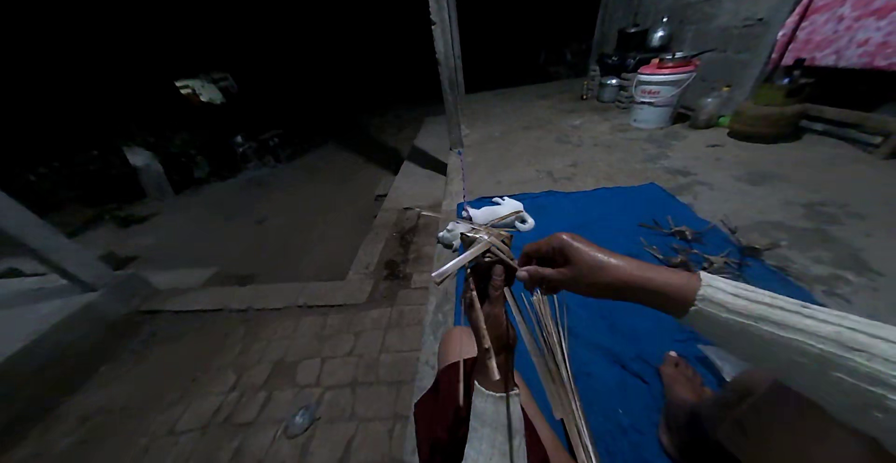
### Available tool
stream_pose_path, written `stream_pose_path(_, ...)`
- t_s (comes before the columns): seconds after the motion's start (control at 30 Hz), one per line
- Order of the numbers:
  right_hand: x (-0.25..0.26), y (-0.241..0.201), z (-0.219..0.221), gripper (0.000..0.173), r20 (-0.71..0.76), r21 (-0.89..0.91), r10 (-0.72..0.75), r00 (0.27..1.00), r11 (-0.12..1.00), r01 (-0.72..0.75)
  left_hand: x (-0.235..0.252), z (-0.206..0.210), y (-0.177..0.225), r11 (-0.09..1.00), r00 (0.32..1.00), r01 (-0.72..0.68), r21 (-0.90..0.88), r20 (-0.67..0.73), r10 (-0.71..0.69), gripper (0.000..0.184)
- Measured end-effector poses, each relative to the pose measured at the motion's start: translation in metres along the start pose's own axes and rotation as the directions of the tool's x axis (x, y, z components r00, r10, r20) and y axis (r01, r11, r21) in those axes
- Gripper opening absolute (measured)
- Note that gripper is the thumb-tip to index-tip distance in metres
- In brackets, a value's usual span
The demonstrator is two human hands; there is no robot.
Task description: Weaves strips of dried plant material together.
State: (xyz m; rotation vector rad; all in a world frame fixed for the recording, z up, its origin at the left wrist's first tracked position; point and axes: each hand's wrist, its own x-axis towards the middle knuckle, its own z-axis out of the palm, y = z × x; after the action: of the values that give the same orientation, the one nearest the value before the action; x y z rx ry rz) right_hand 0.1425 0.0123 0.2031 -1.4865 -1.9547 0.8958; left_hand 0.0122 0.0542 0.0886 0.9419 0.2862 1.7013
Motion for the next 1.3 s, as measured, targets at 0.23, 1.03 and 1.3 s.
stream_pose_path(0.23, 0.002, 0.009, -0.002, 0.010, -0.250, -0.085, -0.194, 0.948, 0.980, 0.178, 0.000, -0.012, -0.006, 0.978, 0.983, 0.145, -0.151, 0.136, -0.125, 0.014)
stream_pose_path(1.03, -0.002, -0.005, -0.005, 0.023, 0.011, 0.153, 0.111, 0.994, 0.982, -0.112, -0.005, 0.001, 0.001, 0.998, 0.997, 0.052, 0.023, -0.053, -0.051, 0.014)
stream_pose_path(1.3, 0.002, 0.002, -0.002, 0.011, 0.062, 0.204, 0.083, 0.995, 0.974, -0.094, -0.004, -0.002, -0.001, 1.000, 1.000, 0.008, 0.010, 0.007, -0.008, 0.014)
